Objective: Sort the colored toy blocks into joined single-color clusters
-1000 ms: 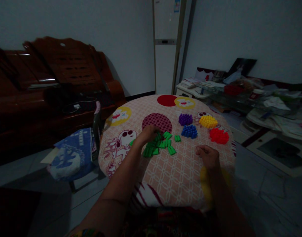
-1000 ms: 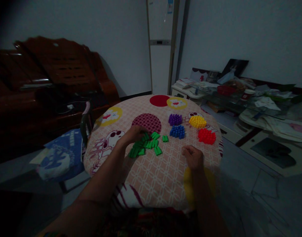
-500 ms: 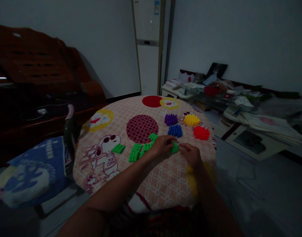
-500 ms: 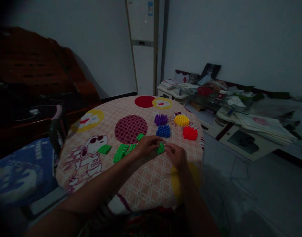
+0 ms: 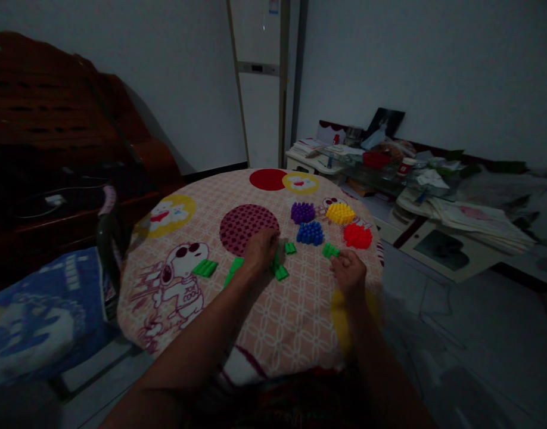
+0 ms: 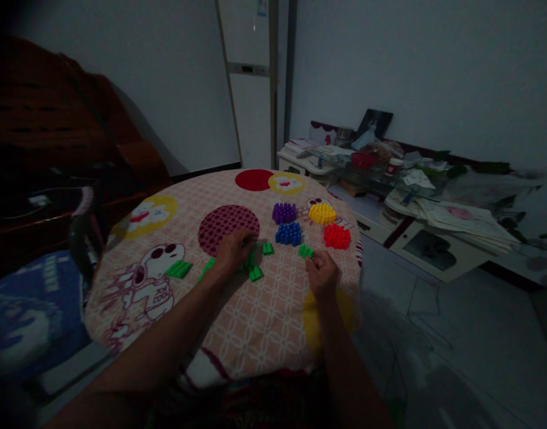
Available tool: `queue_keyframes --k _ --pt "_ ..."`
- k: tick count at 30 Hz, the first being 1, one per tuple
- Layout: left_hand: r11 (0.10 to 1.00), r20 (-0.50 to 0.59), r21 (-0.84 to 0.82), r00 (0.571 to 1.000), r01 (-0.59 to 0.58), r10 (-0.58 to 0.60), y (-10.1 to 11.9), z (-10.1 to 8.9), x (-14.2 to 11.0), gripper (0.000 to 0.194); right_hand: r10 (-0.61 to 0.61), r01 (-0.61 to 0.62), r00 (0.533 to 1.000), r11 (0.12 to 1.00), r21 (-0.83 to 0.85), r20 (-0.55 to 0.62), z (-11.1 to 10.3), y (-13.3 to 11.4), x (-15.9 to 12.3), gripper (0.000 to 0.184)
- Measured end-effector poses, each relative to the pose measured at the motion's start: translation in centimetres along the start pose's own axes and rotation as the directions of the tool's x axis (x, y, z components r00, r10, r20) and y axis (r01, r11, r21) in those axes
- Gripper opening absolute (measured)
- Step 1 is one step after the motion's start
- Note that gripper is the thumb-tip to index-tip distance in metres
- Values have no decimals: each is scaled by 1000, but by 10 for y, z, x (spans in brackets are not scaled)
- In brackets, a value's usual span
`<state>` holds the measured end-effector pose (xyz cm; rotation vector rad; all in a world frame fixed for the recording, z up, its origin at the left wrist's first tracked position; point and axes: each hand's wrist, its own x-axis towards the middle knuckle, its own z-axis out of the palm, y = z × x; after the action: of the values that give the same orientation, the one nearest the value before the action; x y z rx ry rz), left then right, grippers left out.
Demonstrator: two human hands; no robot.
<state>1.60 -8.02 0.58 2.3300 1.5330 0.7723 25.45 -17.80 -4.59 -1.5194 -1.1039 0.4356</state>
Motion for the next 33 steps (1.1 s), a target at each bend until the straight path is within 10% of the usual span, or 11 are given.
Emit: queue_keyframes --k 8,17,26,33 --pt "972 161 234 984 30 -70 -10 4 5 33 -73 38 996 844 -535 -45 3 -5 -4 15" --pt "978 17 -204 999 32 -29 5 -3 3 29 -93 67 995 884 -463 -35 1 -2 -2 19" --pt "838 250 -544 961 40 117 59 52 -17 25 -73 59 997 891 -450 -15 -1 -8 -1 19" --pt "832 295 -550 948 69 117 59 52 -13 41 -82 80 997 897 -434 14 -3 -5 -1 20"
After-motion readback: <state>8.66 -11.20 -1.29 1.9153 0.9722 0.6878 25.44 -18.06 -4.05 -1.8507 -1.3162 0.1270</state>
